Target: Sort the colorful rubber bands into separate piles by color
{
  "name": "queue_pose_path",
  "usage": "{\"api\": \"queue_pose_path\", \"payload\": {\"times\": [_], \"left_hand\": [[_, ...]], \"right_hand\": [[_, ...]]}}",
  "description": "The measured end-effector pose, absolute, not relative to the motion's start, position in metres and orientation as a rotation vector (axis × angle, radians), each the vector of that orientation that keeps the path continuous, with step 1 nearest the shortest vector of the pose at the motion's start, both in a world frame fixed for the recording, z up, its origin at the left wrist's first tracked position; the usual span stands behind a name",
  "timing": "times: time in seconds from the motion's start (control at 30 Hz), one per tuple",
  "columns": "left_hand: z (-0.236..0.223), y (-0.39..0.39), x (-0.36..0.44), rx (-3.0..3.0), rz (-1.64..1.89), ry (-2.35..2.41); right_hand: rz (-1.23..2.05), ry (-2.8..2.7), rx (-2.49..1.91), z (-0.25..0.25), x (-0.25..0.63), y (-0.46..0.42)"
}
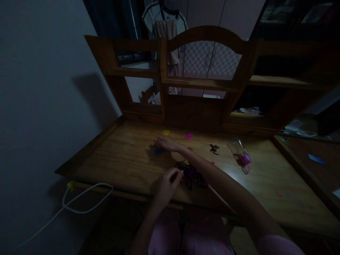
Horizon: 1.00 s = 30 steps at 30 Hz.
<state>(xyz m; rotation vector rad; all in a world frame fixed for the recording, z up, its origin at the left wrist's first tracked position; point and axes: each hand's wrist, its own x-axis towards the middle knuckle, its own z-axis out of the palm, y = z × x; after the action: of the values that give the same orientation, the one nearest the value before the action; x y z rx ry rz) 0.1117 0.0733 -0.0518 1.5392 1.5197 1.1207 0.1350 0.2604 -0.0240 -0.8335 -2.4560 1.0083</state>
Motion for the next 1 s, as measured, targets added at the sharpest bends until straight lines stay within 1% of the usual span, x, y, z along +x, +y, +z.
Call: {"api": "queue_pose_path", "payload": {"times": [0.13,0.4,0.63,0.8,1.0], "left_hand": [[-0.050,0.073,0.112,1.546,1.103,1.540],[-0.052,0.073,0.112,1.560,1.091,1.557],[-0.051,0.074,0.112,1.571,1.118,1.560],[-0.049,0.073,0.112,1.582,1.095,1.576],[-0.053,0.073,0.111,1.524,1.102,1.555]], "right_hand": [[1.044,-2.486,-0.821,-0.020,0.133,0.255],[0.911,-2.411,-1.003,-0.016,0.149,0.254],[0.974,-2.349,-1.012,-0.018,0.150,0.251],[0.984,-2.213,-0.989,0.001,0.166,0.251],[0.911,-2.135,-0.941,0.036,0.229,0.235]]}}
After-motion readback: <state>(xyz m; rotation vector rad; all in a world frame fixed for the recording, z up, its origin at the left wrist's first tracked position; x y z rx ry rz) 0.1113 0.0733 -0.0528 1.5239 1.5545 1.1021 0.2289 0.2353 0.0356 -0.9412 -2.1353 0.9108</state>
